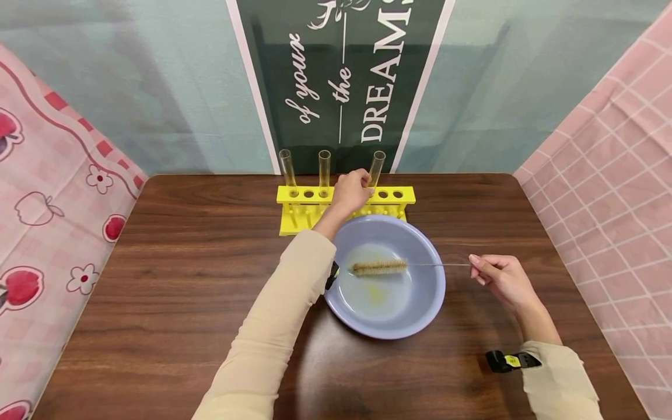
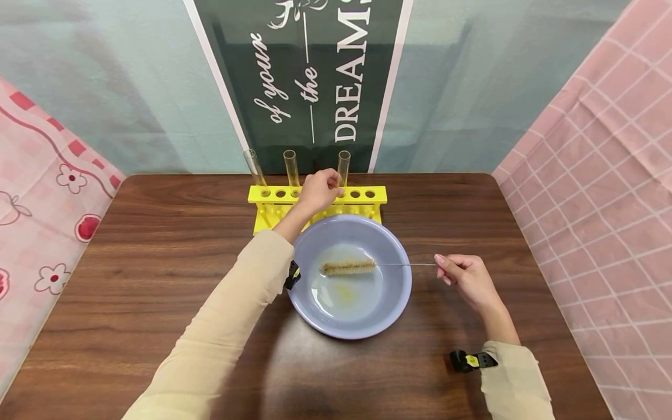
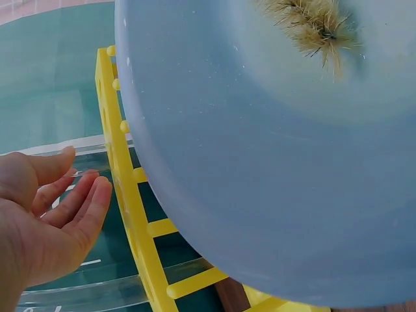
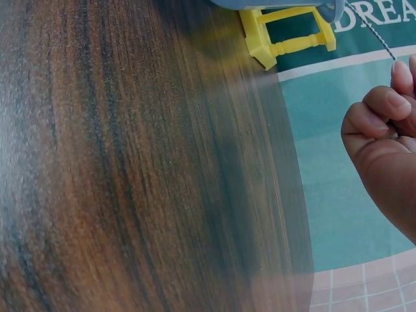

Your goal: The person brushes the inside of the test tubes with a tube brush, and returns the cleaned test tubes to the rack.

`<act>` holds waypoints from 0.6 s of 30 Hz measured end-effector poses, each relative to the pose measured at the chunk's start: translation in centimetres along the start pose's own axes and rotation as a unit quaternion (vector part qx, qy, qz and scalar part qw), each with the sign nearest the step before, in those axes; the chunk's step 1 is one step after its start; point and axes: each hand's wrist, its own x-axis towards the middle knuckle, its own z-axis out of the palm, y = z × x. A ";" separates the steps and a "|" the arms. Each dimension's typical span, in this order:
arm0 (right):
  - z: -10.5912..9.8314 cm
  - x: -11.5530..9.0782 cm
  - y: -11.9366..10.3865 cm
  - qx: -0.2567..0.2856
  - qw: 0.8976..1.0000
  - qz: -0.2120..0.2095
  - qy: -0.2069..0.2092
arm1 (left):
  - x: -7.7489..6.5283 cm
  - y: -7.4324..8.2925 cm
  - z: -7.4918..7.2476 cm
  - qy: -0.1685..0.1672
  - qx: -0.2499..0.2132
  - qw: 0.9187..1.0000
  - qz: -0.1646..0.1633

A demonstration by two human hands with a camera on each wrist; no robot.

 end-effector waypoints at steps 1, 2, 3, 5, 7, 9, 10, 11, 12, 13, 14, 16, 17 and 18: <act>0.0 0.0 0.0 0.000 1.000 0.000 0.000 | 0.0 0.0 0.0 0.003 -0.001 1.000 0.001; 0.0 0.0 0.1 0.000 1.000 0.000 0.001 | -0.1 0.0 0.1 0.005 -0.004 1.000 0.002; 0.0 0.0 0.1 0.001 1.000 0.001 0.002 | -0.1 -0.1 0.1 0.006 -0.007 1.000 0.002; 0.1 0.0 0.1 0.001 1.000 0.001 0.003 | 0.0 -0.1 0.2 0.006 -0.009 1.000 0.003; 0.0 -0.1 0.1 0.002 1.000 0.001 0.003 | 0.0 -0.1 0.3 0.005 -0.009 1.000 0.002; 0.0 -0.1 0.1 0.006 1.000 0.000 0.002 | 0.1 -0.2 0.4 0.003 -0.008 1.000 -0.001; 0.0 -0.1 0.1 0.008 1.000 0.000 0.002 | 0.1 -0.2 0.4 0.003 -0.009 1.000 -0.001; 0.0 -0.1 0.1 0.010 1.000 -0.001 0.001 | 0.1 -0.2 0.5 0.004 -0.010 1.000 0.000; 0.0 -0.1 0.1 0.012 1.000 -0.002 0.002 | 0.1 -0.2 0.5 0.005 -0.012 1.000 0.000; 0.0 -0.1 0.1 0.014 1.000 -0.002 0.002 | 0.1 -0.2 0.5 0.005 -0.013 1.000 0.001; 0.0 -0.1 0.1 0.016 1.000 -0.003 0.002 | 0.1 -0.3 0.4 0.005 -0.015 1.000 0.001; 0.0 -0.1 0.1 0.018 1.000 -0.003 0.002 | 0.1 -0.3 0.4 0.006 -0.019 1.000 0.003; 0.0 -0.1 0.1 0.019 1.000 -0.004 0.002 | 0.1 -0.4 0.3 0.007 -0.021 1.000 0.004; -0.1 -0.1 0.1 0.020 1.000 -0.004 0.002 | 0.1 -0.4 0.2 0.009 -0.024 1.000 0.005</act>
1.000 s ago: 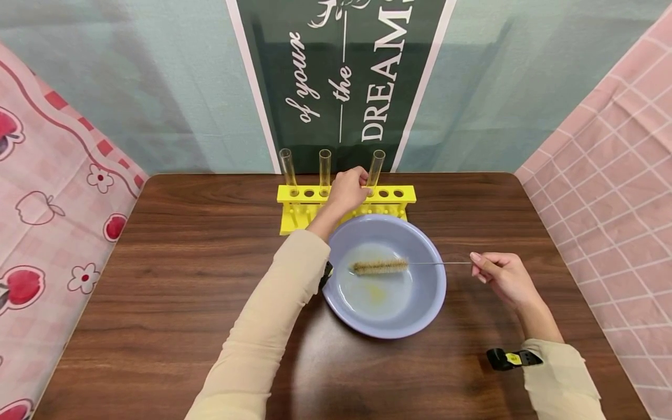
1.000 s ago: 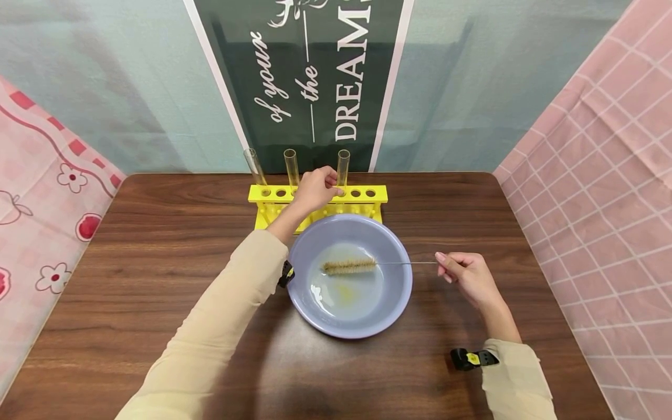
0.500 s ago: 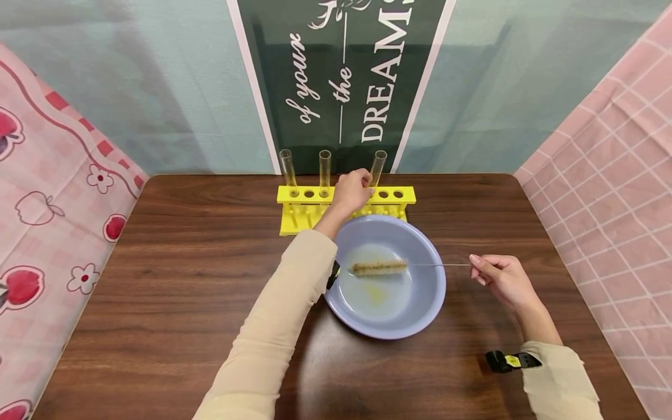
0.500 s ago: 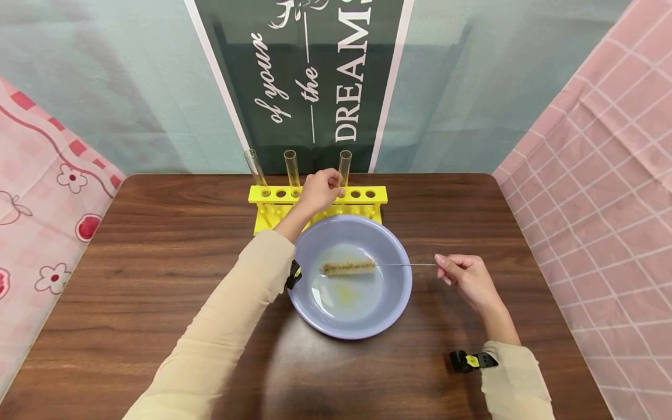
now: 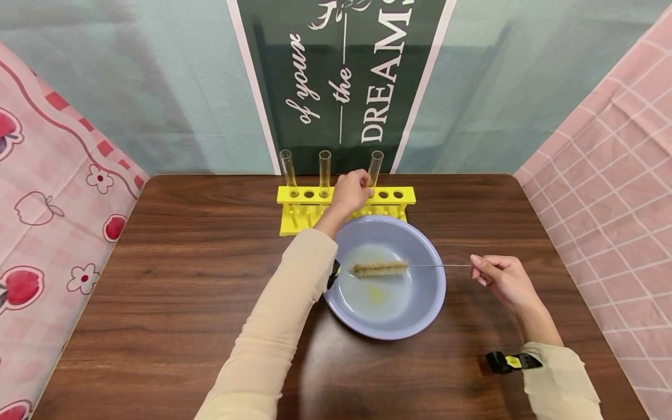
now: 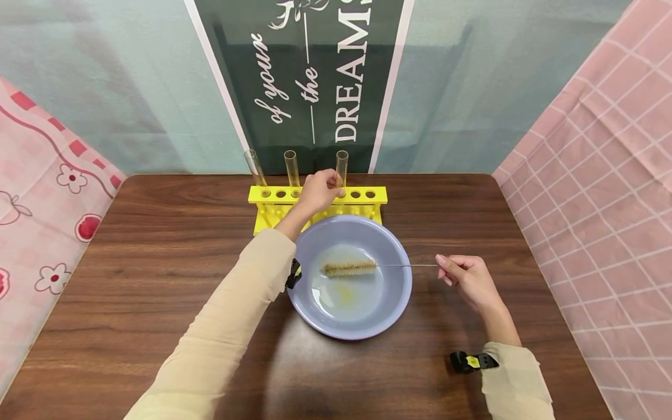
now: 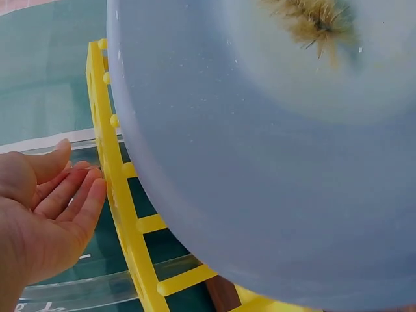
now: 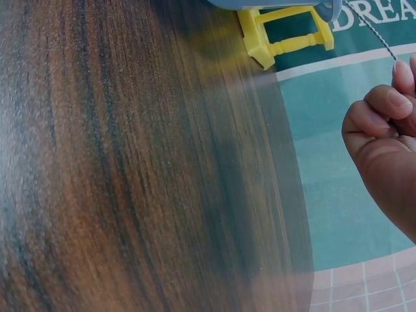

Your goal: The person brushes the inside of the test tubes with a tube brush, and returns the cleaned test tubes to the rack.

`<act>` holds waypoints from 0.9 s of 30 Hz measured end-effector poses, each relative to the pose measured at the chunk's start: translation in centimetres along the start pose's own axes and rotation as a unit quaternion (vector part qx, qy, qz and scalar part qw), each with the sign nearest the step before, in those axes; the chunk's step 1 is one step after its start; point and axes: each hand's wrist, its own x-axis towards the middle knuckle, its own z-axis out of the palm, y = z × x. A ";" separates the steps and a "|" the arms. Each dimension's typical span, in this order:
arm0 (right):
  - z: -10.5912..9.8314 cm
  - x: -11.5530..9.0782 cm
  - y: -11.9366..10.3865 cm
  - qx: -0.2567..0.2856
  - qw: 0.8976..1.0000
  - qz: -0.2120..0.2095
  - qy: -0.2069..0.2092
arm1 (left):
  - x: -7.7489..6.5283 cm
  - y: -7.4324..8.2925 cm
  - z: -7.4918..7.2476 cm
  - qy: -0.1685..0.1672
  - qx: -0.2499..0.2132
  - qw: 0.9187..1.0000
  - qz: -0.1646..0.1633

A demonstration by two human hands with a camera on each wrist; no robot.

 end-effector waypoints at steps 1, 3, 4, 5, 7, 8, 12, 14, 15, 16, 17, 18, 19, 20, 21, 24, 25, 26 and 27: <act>0.0 0.0 0.0 0.001 1.000 0.000 -0.001 | 0.0 0.0 -0.1 0.002 -0.002 1.000 0.002; 0.0 0.0 0.0 0.004 1.000 -0.001 -0.004 | 0.0 0.0 -0.3 0.005 -0.005 1.000 0.008; -0.1 0.0 0.0 0.006 1.000 -0.001 -0.007 | -0.1 0.0 -0.3 0.006 -0.007 1.000 0.010; -0.1 0.0 0.0 0.008 1.000 -0.002 -0.009 | -0.1 0.1 -0.5 0.006 -0.007 1.000 0.015; -0.1 0.0 0.0 0.015 1.000 -0.004 -0.019 | -0.2 0.2 -0.7 0.006 -0.007 1.000 0.021; -0.1 0.0 0.0 0.017 1.000 -0.005 -0.021 | -0.2 0.3 -0.9 0.006 -0.009 1.000 0.025; -0.1 0.1 0.0 0.023 1.000 -0.004 -0.020 | -0.4 0.8 -1.5 0.011 -0.003 0.999 0.042; 0.0 0.1 0.0 0.021 1.000 -0.001 -0.012 | -0.5 1.0 -1.9 0.013 0.000 0.999 0.049; 0.0 0.1 0.0 0.021 1.000 0.001 -0.010 | -0.6 1.2 -2.0 0.013 0.001 0.999 0.050; 0.1 0.1 -0.1 0.020 1.000 0.002 -0.009 | -0.7 1.3 -2.2 0.014 0.001 0.999 0.052; 0.1 0.1 -0.1 0.020 1.000 0.003 -0.008 | -0.8 1.5 -2.4 0.015 0.000 0.998 0.053; 0.1 0.1 -0.1 0.019 1.000 0.003 -0.007 | -0.9 1.7 -2.7 0.017 -0.003 0.998 0.054; 0.1 0.1 -0.1 0.019 1.000 0.003 -0.007 | -1.1 1.8 -2.9 0.018 -0.005 0.998 0.056; 0.2 0.1 -0.1 0.019 1.000 0.003 -0.007 | -1.2 2.0 -3.1 0.019 -0.007 0.998 0.057; 0.2 0.1 -0.1 0.019 1.000 0.002 -0.007 | -1.4 2.1 -3.3 0.021 -0.008 0.998 0.060; 0.2 0.2 -0.1 0.020 1.000 0.001 -0.007 | -1.8 2.4 -4.0 0.022 -0.015 0.997 0.068; 0.2 0.2 0.0 0.021 1.000 -0.001 -0.007 | -2.0 2.4 -4.2 0.022 -0.016 0.997 0.071; 0.2 0.2 0.0 0.022 1.000 -0.002 -0.007 | -2.1 2.5 -4.4 0.023 -0.018 0.997 0.074; 0.1 0.2 0.0 0.023 1.000 -0.002 -0.007 | -2.3 2.5 -4.6 0.024 -0.021 0.996 0.078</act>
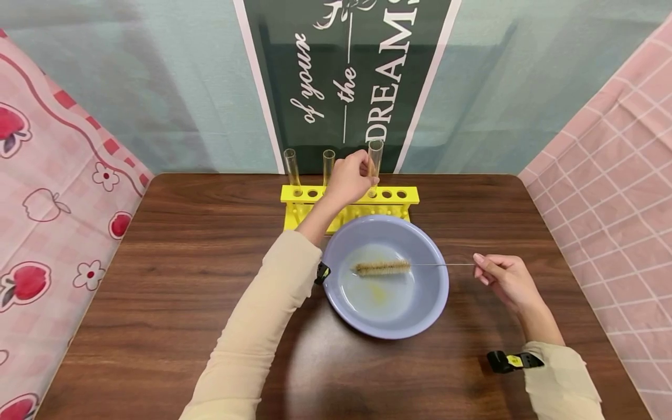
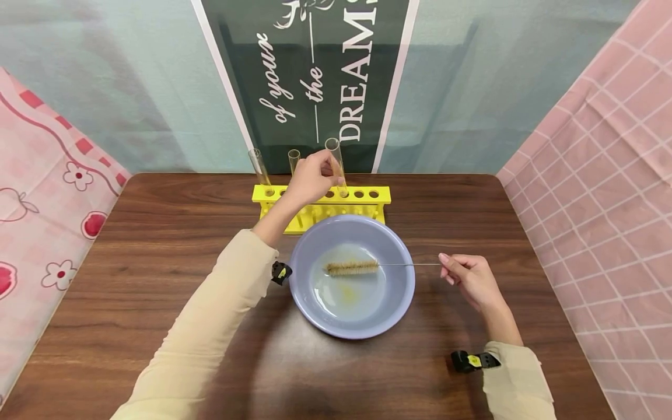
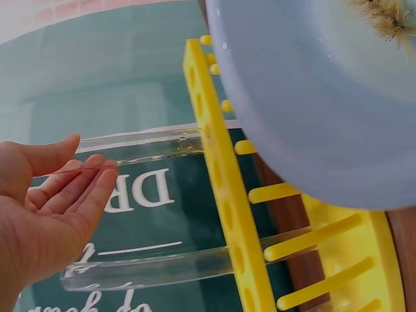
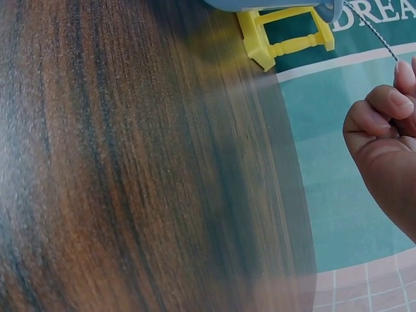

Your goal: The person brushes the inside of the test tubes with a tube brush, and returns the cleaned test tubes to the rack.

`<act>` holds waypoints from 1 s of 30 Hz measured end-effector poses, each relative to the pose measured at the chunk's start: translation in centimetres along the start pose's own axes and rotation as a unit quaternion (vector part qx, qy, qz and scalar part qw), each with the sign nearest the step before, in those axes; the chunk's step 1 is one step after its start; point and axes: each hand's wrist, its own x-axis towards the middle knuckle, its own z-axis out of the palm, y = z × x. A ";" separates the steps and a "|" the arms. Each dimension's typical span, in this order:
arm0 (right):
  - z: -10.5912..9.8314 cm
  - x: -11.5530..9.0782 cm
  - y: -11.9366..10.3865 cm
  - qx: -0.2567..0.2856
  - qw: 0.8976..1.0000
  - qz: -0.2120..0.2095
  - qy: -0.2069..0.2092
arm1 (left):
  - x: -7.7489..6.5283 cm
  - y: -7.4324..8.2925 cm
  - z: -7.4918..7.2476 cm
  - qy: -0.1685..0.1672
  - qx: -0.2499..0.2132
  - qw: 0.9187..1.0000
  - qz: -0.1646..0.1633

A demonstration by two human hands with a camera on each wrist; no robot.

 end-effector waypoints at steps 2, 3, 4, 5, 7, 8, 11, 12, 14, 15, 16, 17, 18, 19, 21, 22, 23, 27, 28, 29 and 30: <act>-0.1 0.0 0.0 0.001 1.000 -0.001 -0.001 | -0.3 0.0 -0.4 0.003 -0.006 1.000 0.008; -0.1 0.0 0.0 0.000 1.000 -0.002 -0.002 | -0.4 0.0 -0.6 0.003 -0.008 1.000 0.012; -0.1 0.0 0.1 0.000 1.000 -0.002 -0.003 | -0.6 0.0 -0.8 0.003 -0.012 1.000 0.015; -0.1 0.0 0.1 0.000 1.000 -0.002 -0.004 | -0.7 0.0 -1.0 0.002 -0.015 1.000 0.017; -0.1 0.1 0.1 -0.001 1.000 -0.001 -0.005 | -1.1 0.0 -1.5 -0.003 -0.021 1.000 0.021; 0.0 0.1 0.1 -0.001 1.000 0.000 -0.004 | -1.3 0.0 -1.7 -0.005 -0.024 0.999 0.025; 0.0 0.1 0.0 -0.001 1.000 0.004 -0.002 | -2.1 0.0 -2.4 -0.009 -0.030 0.999 0.030; 0.0 0.0 0.0 0.000 1.000 0.005 -0.001 | -2.4 0.1 -2.6 -0.013 -0.031 0.999 0.032; 0.0 0.0 -0.1 0.002 1.000 0.007 0.002 | -3.0 0.1 -3.0 -0.017 -0.030 0.999 0.037; 0.0 0.0 -0.1 0.003 1.000 0.008 0.002 | -3.3 0.1 -3.1 -0.020 -0.029 0.999 0.037; 0.0 0.0 -0.1 0.004 1.000 0.008 0.003 | -3.6 0.0 -3.3 -0.023 -0.028 0.999 0.038; 0.0 0.0 -0.1 0.005 1.000 0.009 0.003 | -3.9 0.0 -3.4 -0.027 -0.024 0.999 0.037; 0.0 0.0 -0.1 0.007 1.000 0.010 0.003 | -4.2 -0.1 -3.6 -0.028 -0.022 0.999 0.036; 0.0 0.0 -0.1 0.007 1.000 0.011 0.002 | -4.6 -0.2 -3.8 -0.028 -0.019 0.999 0.035; -0.1 0.0 -0.1 0.008 1.000 0.012 0.001 | -5.2 -0.4 -4.2 -0.028 -0.017 0.999 0.037; -0.1 0.0 0.0 0.008 1.000 0.012 0.001 | -5.5 -0.6 -4.4 -0.027 -0.015 0.999 0.041; -0.1 0.0 0.0 0.008 1.000 0.011 0.001 | -5.8 -0.8 -4.6 -0.027 -0.016 0.998 0.046; -0.1 0.1 0.1 0.009 1.000 0.005 0.001 | -6.8 -1.5 -5.6 -0.026 -0.004 0.998 0.060; -0.1 0.1 0.1 0.010 1.000 0.004 0.001 | -7.0 -1.6 -5.8 -0.025 -0.001 0.998 0.063; -0.1 0.2 0.1 0.012 1.000 0.002 0.001 | -7.3 -1.9 -6.0 -0.026 0.002 0.998 0.064; -0.1 0.2 0.1 0.014 1.000 0.001 0.001 | -7.6 -2.1 -6.2 -0.027 0.009 0.998 0.063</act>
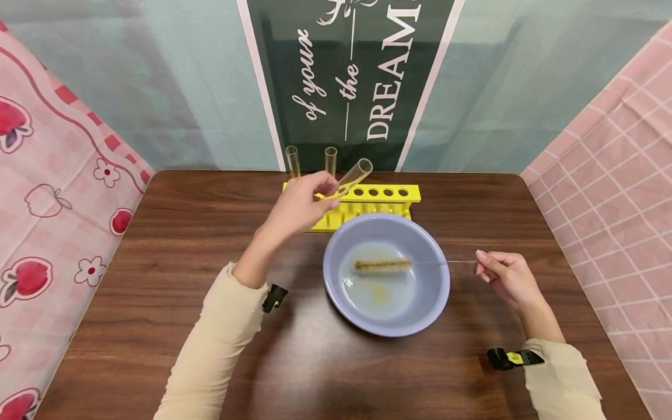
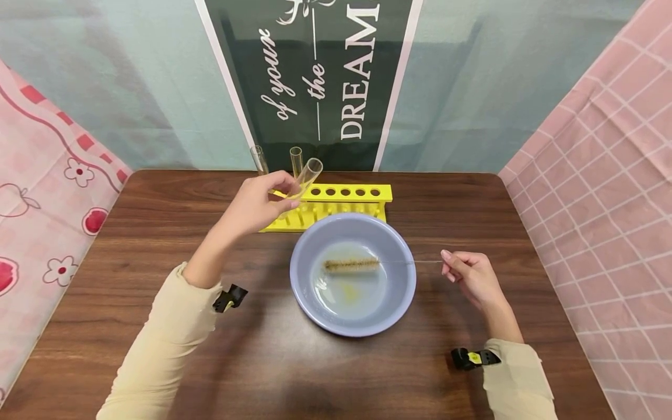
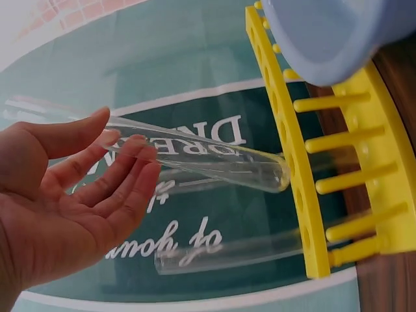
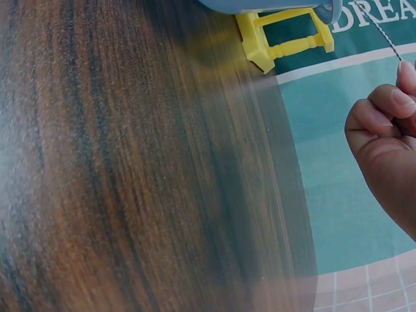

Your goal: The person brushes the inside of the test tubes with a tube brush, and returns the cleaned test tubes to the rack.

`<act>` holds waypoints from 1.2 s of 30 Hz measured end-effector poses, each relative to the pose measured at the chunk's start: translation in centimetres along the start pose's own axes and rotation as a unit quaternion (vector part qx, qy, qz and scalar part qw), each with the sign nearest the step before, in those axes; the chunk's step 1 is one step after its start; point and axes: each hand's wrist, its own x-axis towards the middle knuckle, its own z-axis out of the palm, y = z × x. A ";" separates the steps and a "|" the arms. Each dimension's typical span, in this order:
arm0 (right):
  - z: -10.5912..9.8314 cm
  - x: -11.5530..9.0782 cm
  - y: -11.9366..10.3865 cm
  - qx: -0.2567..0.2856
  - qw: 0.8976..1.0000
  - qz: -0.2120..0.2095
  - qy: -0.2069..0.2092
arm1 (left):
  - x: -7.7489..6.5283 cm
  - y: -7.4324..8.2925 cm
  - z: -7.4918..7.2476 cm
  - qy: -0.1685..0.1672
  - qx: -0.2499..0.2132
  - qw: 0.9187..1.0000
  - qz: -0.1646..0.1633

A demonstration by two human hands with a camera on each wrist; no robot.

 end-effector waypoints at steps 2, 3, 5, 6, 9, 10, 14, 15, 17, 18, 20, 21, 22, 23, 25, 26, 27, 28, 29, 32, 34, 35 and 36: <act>0.1 0.1 -0.1 0.003 1.000 0.001 0.002 | -0.6 -0.5 -0.3 -0.002 0.010 1.000 0.000; 0.1 0.1 -0.1 0.005 1.000 0.001 0.005 | -0.8 -0.7 -0.4 -0.002 0.016 1.000 0.000; 0.3 0.2 -0.2 0.005 1.000 0.006 0.007 | -1.3 -1.3 -0.7 -0.005 0.033 0.999 -0.005; 0.3 0.3 -0.3 0.004 1.000 0.009 0.009 | -1.6 -1.6 -0.8 -0.008 0.041 0.999 -0.010; 0.6 0.6 -0.4 -0.002 1.000 0.017 0.013 | -2.3 -2.6 -1.1 -0.016 0.058 0.998 -0.026; 0.7 0.7 -0.4 -0.004 1.000 0.019 0.014 | -2.5 -2.9 -1.2 -0.020 0.060 0.998 -0.030; 1.0 1.2 -0.5 -0.026 0.999 0.027 0.022 | -3.4 -4.2 -1.5 -0.035 0.073 0.996 -0.041; 1.1 1.3 -0.5 -0.033 0.999 0.029 0.021 | -3.6 -4.5 -1.5 -0.039 0.076 0.995 -0.042; 1.3 1.5 -0.5 -0.050 0.998 0.034 0.021 | -4.0 -5.1 -1.6 -0.049 0.082 0.994 -0.047; 1.3 1.6 -0.4 -0.059 0.997 0.036 0.021 | -4.2 -5.4 -1.6 -0.054 0.084 0.994 -0.049; 1.4 1.7 -0.3 -0.074 0.996 0.040 0.027 | -4.6 -6.0 -1.6 -0.064 0.090 0.992 -0.054; 1.3 1.7 -0.3 -0.083 0.995 0.042 0.031 | -4.7 -6.2 -1.6 -0.067 0.094 0.992 -0.057; 1.3 1.8 -0.2 -0.092 0.994 0.043 0.037 | -4.9 -6.4 -1.6 -0.070 0.098 0.991 -0.059; 1.3 1.8 -0.1 -0.102 0.993 0.045 0.044 | -5.1 -6.6 -1.5 -0.072 0.102 0.990 -0.061; 1.3 1.8 -0.1 -0.117 0.990 0.047 0.055 | -5.3 -7.0 -1.4 -0.077 0.106 0.989 -0.065; 1.4 1.8 -0.1 -0.123 0.989 0.048 0.060 | -5.5 -7.2 -1.3 -0.079 0.107 0.989 -0.067; 1.4 1.8 -0.1 -0.127 0.989 0.049 0.064 | -5.6 -7.3 -1.2 -0.082 0.109 0.988 -0.071; 1.4 1.8 -0.1 -0.129 0.988 0.050 0.067 | -5.7 -7.5 -1.1 -0.087 0.109 0.988 -0.073; 1.4 1.8 -0.1 -0.126 0.988 0.050 0.069 | -5.7 -7.6 -1.1 -0.091 0.110 0.987 -0.075; 1.4 1.7 -0.2 -0.106 0.991 0.048 0.070 | -5.9 -7.9 -0.8 -0.103 0.112 0.985 -0.076; 1.2 1.7 -0.4 -0.086 0.993 0.042 0.063 | -6.0 -8.1 -0.6 -0.107 0.114 0.985 -0.072; 1.1 1.7 -0.5 -0.075 0.995 0.039 0.060 | -6.0 -8.1 -0.6 -0.108 0.115 0.985 -0.070; 0.9 1.7 -0.6 -0.068 0.996 0.034 0.054 | -6.0 -8.2 -0.5 -0.109 0.117 0.985 -0.068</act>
